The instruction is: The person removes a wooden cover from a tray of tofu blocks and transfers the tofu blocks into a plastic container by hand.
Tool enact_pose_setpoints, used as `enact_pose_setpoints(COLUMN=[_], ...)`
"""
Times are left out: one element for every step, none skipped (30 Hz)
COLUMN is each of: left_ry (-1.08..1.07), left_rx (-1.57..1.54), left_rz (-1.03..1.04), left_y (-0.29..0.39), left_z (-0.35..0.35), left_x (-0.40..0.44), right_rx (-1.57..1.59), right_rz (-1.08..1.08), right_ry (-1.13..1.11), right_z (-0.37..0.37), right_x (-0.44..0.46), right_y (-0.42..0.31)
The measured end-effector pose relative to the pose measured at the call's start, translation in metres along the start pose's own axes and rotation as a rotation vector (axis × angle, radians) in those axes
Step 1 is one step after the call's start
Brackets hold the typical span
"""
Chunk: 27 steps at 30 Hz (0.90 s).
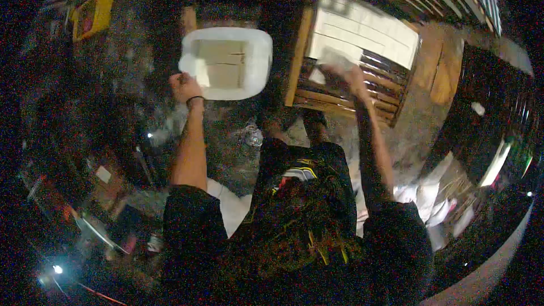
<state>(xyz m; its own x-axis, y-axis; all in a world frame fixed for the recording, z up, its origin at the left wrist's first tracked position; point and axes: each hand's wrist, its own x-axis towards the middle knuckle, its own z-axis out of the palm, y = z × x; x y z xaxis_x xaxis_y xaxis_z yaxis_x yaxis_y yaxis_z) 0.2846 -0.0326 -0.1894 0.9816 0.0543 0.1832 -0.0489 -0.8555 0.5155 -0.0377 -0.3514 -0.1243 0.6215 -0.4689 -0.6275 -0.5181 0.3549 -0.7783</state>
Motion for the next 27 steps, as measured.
enact_pose_setpoints(left_ry=[-0.051,-0.046,-0.036,-0.030,-0.036,-0.046,-0.052,-0.178,-0.184,-0.124,-0.062,-0.098,-0.105,-0.078,-0.056,-0.093,-0.107,-0.083,-0.060,-0.062,-0.069,-0.080,-0.091,-0.126,-0.148,-0.170,-0.131], left_rx=[0.008,0.003,-0.014,-0.032,-0.036,-0.026,-0.015,-0.059,-0.064,-0.145,-0.223,-0.173,-0.173,-0.218,-0.261,-0.295,-0.291,-0.243,-0.195,-0.198,-0.218,-0.238,-0.238,-0.308,-0.342,-0.376,-0.285], left_rz=[-0.120,-0.133,-0.088,-0.041,-0.049,-0.017,0.014,-0.136,-0.141,-0.069,0.003,-0.037,-0.039,0.015,0.065,0.051,0.040,0.034,0.032,0.033,0.006,-0.015,0.001,0.011,0.019,0.026,0.022], left_y=[0.011,0.009,0.005,-0.001,-0.007,-0.011,-0.014,0.000,-0.003,-0.009,-0.012,-0.012,-0.013,-0.016,-0.021,-0.025,-0.024,-0.013,-0.006,-0.006,-0.010,-0.016,-0.030,-0.038,-0.044,-0.045,-0.031], left_z=[-0.003,-0.002,-0.001,0.001,0.003,0.009,0.010,-0.001,0.003,0.009,0.011,0.011,0.013,0.016,0.019,0.021,0.018,0.013,0.010,0.011,0.015,0.020,0.030,0.034,0.038,0.037,0.027], left_x=[-0.001,-0.002,-0.004,-0.005,-0.005,-0.001,-0.001,0.000,-0.002,-0.003,-0.002,-0.003,-0.002,-0.002,-0.004,-0.006,-0.007,-0.005,-0.003,-0.003,-0.005,-0.006,-0.009,-0.008,-0.010,-0.009,-0.006], right_rx=[-0.047,-0.096,-0.467,-0.573,-0.559,-0.597,-0.627,-0.656,-0.664,-0.722,-0.742,-0.769,-0.572,-0.369,-0.372,-0.364,-0.365,-0.359,-0.366,-0.362,-0.360,-0.689,-1.004,-0.859,-0.851,-0.838,-0.831], right_rz=[-0.114,-0.226,-0.318,-0.423,-0.321,-0.445,-0.559,-0.674,-0.670,-0.437,-0.315,-0.194,0.031,0.253,0.269,0.142,0.079,0.015,-0.397,-0.606,-0.816,-0.646,-0.453,-0.496,-0.493,-0.479,-0.455], right_ry=[0.017,0.041,0.054,0.053,0.039,0.045,0.027,0.009,0.011,-0.096,-0.148,-0.199,-0.207,-0.212,-0.212,-0.405,-0.501,-0.594,-0.585,-0.577,-0.549,-0.545,-0.529,-0.439,-0.427,-0.428,-0.434], right_z=[0.034,0.068,0.108,0.147,0.185,0.217,0.245,0.269,0.287,0.301,0.309,0.318,0.324,0.329,0.329,0.327,0.330,0.333,0.351,0.361,0.370,0.378,0.383,0.384,0.386,0.387,0.387], right_x=[0.008,0.017,0.017,0.022,0.020,0.037,0.061,0.091,0.124,0.157,0.174,0.188,0.198,0.206,0.210,0.207,0.215,0.224,0.240,0.241,0.243,0.221,0.209,0.213,0.221,0.222,0.220], right_y=[-0.007,-0.014,-0.055,-0.067,-0.096,-0.100,-0.089,-0.068,-0.044,-0.018,-0.013,-0.011,-0.007,-0.003,0.004,0.015,0.034,0.054,0.093,0.095,0.096,0.063,0.046,0.061,0.075,0.074,0.072])
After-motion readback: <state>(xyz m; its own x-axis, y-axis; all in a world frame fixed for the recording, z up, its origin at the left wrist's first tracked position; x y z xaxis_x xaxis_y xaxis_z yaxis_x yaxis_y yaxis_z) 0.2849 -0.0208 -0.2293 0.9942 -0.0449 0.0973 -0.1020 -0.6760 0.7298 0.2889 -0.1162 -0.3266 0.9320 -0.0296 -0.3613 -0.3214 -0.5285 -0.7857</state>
